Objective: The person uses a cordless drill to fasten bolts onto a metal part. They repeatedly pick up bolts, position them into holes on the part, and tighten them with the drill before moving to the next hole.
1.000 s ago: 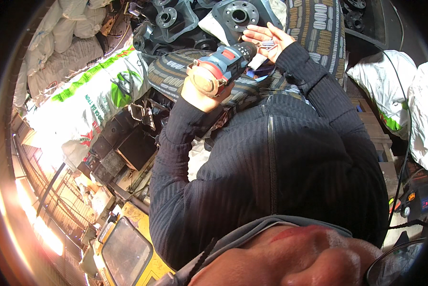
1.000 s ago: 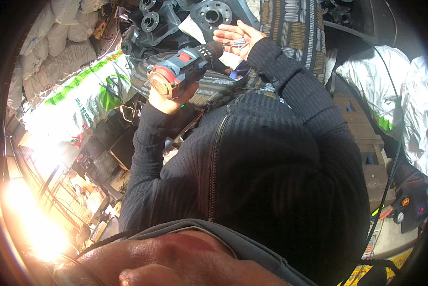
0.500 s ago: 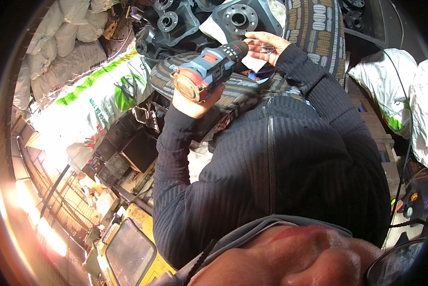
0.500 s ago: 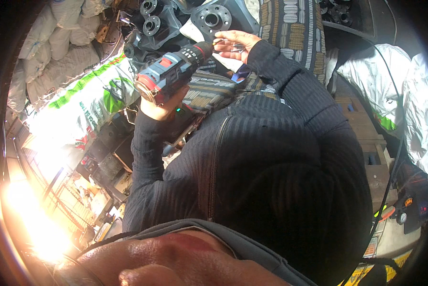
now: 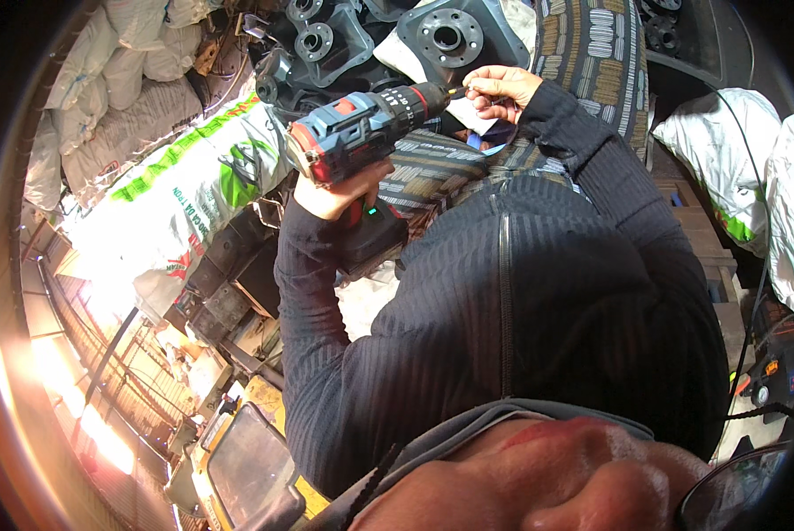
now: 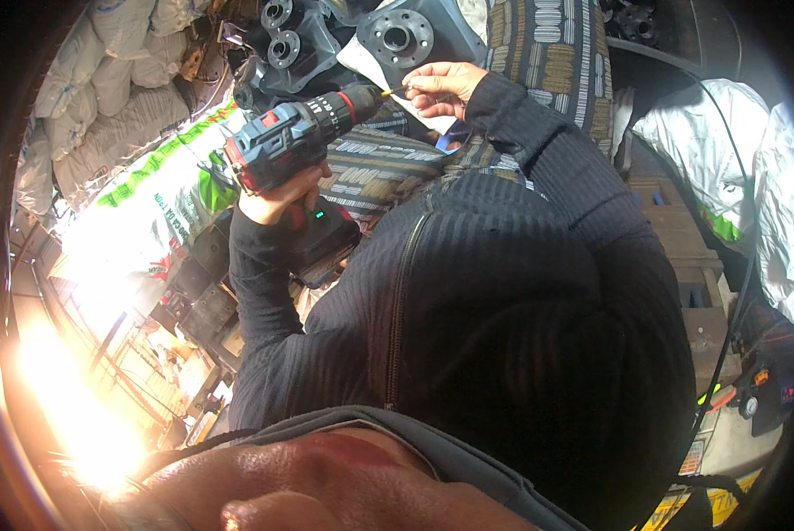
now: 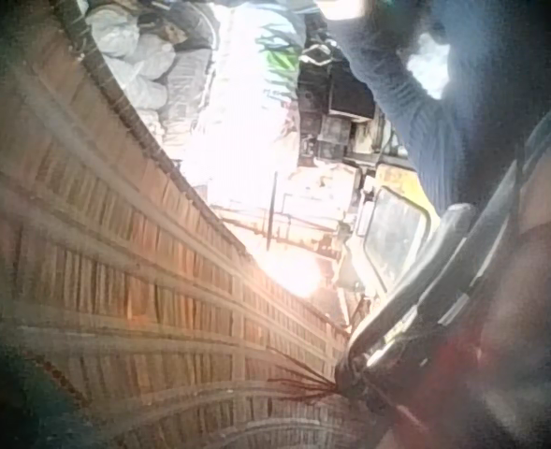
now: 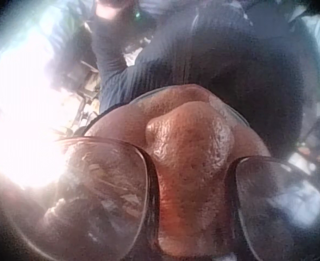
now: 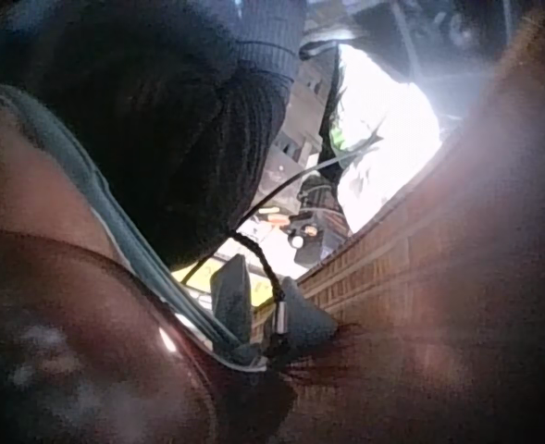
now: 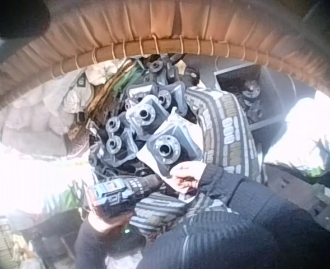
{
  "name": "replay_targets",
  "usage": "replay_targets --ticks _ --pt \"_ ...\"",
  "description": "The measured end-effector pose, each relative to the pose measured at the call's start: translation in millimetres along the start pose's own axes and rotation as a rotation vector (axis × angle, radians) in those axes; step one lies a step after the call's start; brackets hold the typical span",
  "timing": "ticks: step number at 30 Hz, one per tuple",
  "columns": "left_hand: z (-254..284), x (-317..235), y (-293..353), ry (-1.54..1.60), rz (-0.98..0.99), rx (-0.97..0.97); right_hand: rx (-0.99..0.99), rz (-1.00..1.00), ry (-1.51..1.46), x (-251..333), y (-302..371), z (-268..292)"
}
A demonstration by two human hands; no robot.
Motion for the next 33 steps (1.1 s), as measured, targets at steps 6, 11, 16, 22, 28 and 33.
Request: replay_targets --ticks 6,11,16,22,28,33 --pt "-1.0 -10.2 -12.1 -0.800 -0.250 0.077 -0.009 -0.060 0.035 -0.7 -7.7 3.4" --pt "2.0 -6.8 -37.0 -0.945 -0.283 0.028 -0.277 0.074 -0.028 -4.6 -15.7 13.8" --pt "11.5 -6.1 -65.1 -0.619 -0.202 -0.144 -0.533 0.145 -0.039 -17.3 -26.4 31.5" --pt "8.4 -16.0 -99.1 -0.725 -0.179 -0.112 -0.786 0.382 0.092 -21.8 -48.8 43.7" --pt "5.8 -27.9 -120.2 -0.951 -0.304 -0.050 -0.767 0.416 0.267 -21.2 -51.6 45.3" --pt "9.1 -38.0 -132.2 -0.939 -0.298 0.034 -0.704 0.238 0.430 -18.7 -50.8 38.8"
Point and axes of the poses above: each hand's wrist, its own y-axis away from the middle knuckle, its own z-axis out of the back of the hand, x = y × z, the point moved 3 cm from there along -y, towards the middle knuckle, and after that the axes turned 2 degrees about z, right-handed, at the moved point
